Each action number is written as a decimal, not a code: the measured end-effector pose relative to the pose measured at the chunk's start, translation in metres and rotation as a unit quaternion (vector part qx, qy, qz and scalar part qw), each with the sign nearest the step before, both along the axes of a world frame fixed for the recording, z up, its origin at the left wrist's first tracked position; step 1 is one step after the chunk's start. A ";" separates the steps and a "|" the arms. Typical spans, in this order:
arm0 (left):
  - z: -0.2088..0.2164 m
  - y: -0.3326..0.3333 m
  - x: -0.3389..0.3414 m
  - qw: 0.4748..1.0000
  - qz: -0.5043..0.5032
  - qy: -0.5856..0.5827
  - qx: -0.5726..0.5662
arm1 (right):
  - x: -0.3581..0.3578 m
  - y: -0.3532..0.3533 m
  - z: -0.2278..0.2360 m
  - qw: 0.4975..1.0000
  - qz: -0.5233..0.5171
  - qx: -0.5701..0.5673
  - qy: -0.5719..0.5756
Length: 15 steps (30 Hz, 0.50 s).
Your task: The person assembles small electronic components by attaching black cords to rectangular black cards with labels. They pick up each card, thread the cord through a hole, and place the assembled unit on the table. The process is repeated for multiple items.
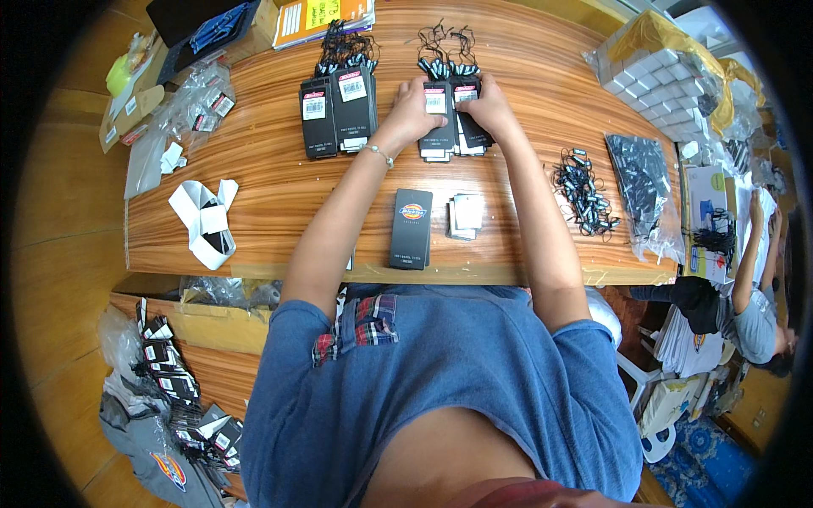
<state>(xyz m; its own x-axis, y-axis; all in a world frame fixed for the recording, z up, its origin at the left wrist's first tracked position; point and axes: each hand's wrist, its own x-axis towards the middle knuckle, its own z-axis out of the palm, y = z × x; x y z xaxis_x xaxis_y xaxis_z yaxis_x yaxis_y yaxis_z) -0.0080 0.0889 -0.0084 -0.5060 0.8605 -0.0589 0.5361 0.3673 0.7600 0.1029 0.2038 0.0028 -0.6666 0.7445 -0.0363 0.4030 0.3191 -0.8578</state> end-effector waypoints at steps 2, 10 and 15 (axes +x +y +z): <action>0.000 -0.002 0.000 1.000 -0.003 -0.003 0.002 | -0.001 -0.002 -0.004 1.000 -0.001 0.014 0.020; 0.002 -0.002 0.000 1.000 -0.006 0.004 -0.017 | 0.006 0.009 -0.007 0.990 -0.009 -0.127 0.067; 0.003 0.001 -0.003 0.999 -0.038 0.013 -0.013 | 0.004 0.011 -0.004 0.997 0.004 -0.067 0.033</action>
